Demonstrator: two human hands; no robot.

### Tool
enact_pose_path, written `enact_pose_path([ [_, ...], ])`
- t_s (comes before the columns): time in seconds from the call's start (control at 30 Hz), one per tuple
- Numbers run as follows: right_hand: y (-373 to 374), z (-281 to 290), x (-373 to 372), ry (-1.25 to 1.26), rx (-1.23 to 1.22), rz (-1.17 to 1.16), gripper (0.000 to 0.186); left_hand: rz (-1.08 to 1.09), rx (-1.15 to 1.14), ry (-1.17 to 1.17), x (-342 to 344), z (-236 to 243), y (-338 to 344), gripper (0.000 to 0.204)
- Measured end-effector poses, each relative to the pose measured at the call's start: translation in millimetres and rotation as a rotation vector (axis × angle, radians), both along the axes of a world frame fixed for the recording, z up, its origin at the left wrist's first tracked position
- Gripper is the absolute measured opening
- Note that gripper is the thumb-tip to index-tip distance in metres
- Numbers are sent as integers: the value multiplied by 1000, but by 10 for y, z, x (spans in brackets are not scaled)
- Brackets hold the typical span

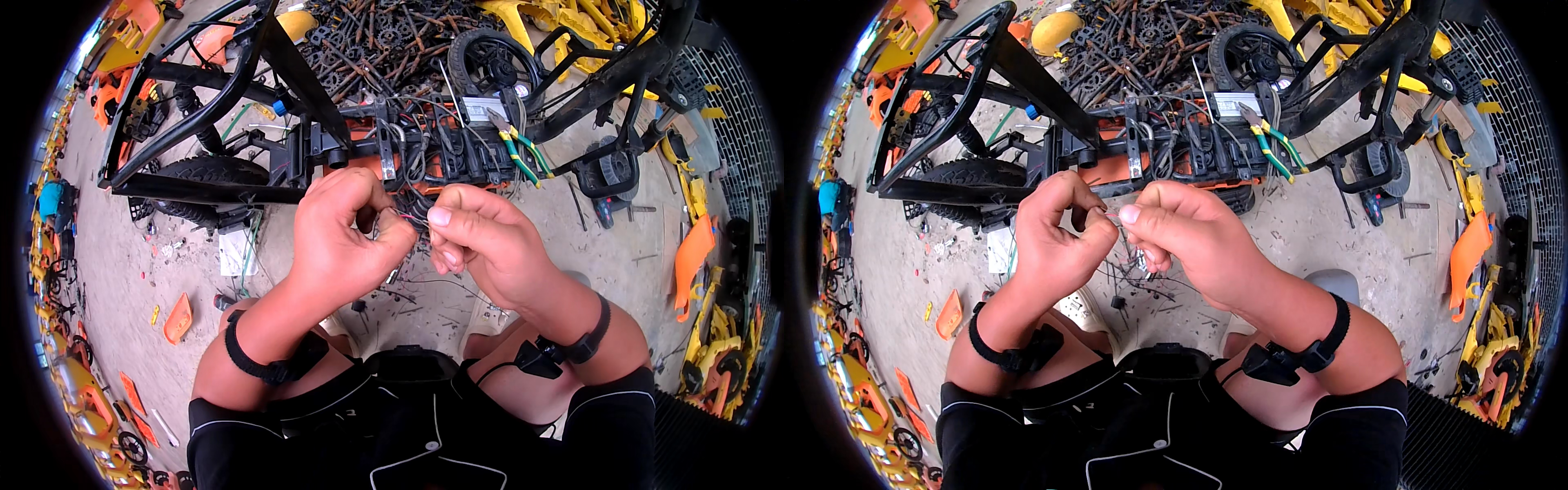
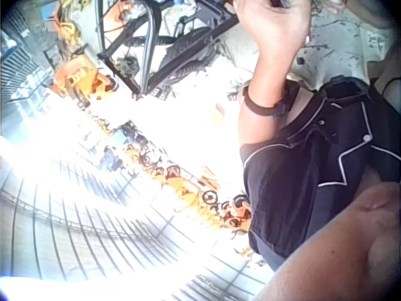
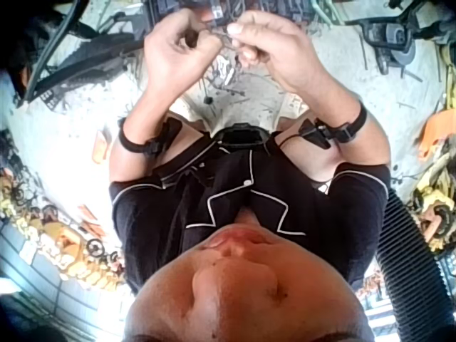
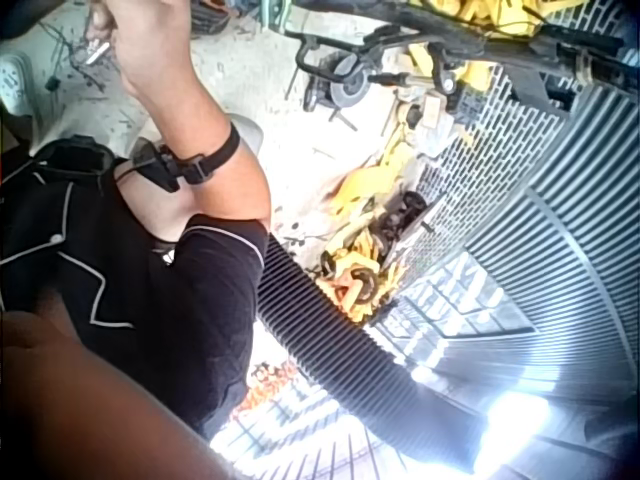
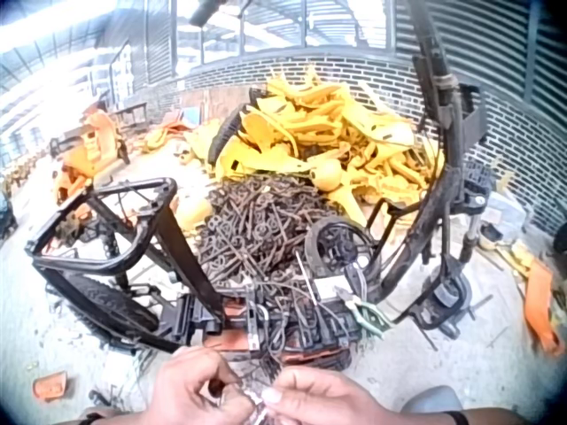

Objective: The person works on the wiring of a motorcycle-like vehicle frame by hand, stripping and twisting wires together.

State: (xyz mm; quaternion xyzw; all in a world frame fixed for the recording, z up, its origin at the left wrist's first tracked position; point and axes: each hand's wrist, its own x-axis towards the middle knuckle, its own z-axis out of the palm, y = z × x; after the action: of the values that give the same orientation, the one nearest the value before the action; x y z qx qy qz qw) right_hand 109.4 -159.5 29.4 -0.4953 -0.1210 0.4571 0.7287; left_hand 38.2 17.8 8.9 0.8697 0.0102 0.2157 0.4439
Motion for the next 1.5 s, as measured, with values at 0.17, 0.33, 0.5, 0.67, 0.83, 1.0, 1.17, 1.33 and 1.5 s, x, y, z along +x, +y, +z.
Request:
enact_pose_path([
  [0.17,-251,140,58,-156,209,-69,31,248,-211,19,77,-133,671,10],
  [0.33,-262,220,170,-148,1,-253,35,242,-337,-73,-26,-4,653,11],
  [0.5,-186,57,194,-96,70,-119,33,-36,-73,-133,-24,114,184,13],
  [0.67,-209,36,182,-85,65,-110,30,-170,43,-141,-3,100,22,22],
  [0.83,-195,-18,191,-117,10,-30,29,-151,74,-153,8,42,14,33],
  [1.0,-142,-65,185,-119,-7,26,29,-196,119,-115,32,41,37,38],
  [1.17,-108,-121,198,-64,28,23,28,-220,175,-137,22,37,67,40],
  [1.33,-88,-118,197,-60,27,21,28,-220,215,-183,28,-4,97,40],
  [1.5,-75,-149,167,-117,34,39,31,-235,99,-102,13,43,93,32],
])
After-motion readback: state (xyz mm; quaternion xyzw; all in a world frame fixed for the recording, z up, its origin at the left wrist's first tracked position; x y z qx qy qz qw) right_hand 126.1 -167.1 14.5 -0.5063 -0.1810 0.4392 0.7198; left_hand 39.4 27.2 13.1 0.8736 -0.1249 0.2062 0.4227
